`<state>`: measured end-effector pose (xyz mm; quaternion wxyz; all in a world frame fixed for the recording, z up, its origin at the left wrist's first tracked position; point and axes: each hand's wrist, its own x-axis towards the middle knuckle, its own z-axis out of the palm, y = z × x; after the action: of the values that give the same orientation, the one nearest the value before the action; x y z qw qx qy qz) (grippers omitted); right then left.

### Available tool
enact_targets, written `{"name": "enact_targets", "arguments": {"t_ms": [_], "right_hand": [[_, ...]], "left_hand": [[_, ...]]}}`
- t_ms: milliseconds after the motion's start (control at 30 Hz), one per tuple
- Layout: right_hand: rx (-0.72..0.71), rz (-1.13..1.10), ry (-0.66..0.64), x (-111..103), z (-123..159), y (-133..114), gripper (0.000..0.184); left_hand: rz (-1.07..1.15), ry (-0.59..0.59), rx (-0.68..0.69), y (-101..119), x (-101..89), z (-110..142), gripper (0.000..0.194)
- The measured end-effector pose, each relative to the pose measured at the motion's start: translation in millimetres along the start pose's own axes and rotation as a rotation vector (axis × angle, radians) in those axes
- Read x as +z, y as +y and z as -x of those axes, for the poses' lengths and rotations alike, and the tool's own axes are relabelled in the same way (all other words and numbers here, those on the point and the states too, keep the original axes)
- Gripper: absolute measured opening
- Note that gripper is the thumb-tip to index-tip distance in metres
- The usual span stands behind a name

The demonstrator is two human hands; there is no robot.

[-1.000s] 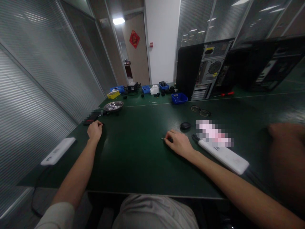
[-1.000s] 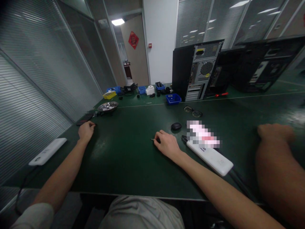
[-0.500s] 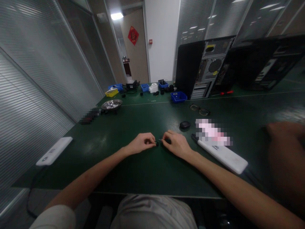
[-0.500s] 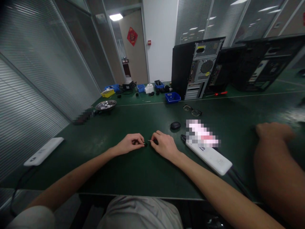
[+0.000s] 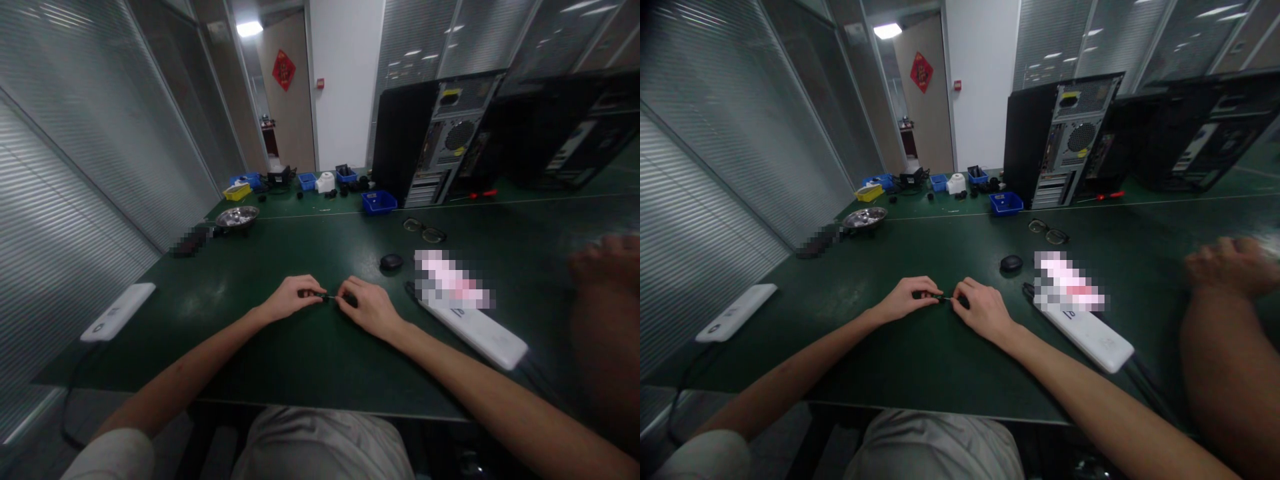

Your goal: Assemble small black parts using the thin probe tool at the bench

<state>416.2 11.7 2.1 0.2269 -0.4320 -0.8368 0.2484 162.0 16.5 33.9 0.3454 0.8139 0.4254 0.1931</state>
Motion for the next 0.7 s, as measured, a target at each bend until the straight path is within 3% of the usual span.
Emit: {"name": "enact_targets", "arguments": {"t_ms": [700], "right_hand": [[-0.064,0.010,0.000,5.7,0.7,-4.4,0.019]], "left_hand": [[-0.087,-0.018,0.096,5.5,5.0,-0.4,0.026]]}}
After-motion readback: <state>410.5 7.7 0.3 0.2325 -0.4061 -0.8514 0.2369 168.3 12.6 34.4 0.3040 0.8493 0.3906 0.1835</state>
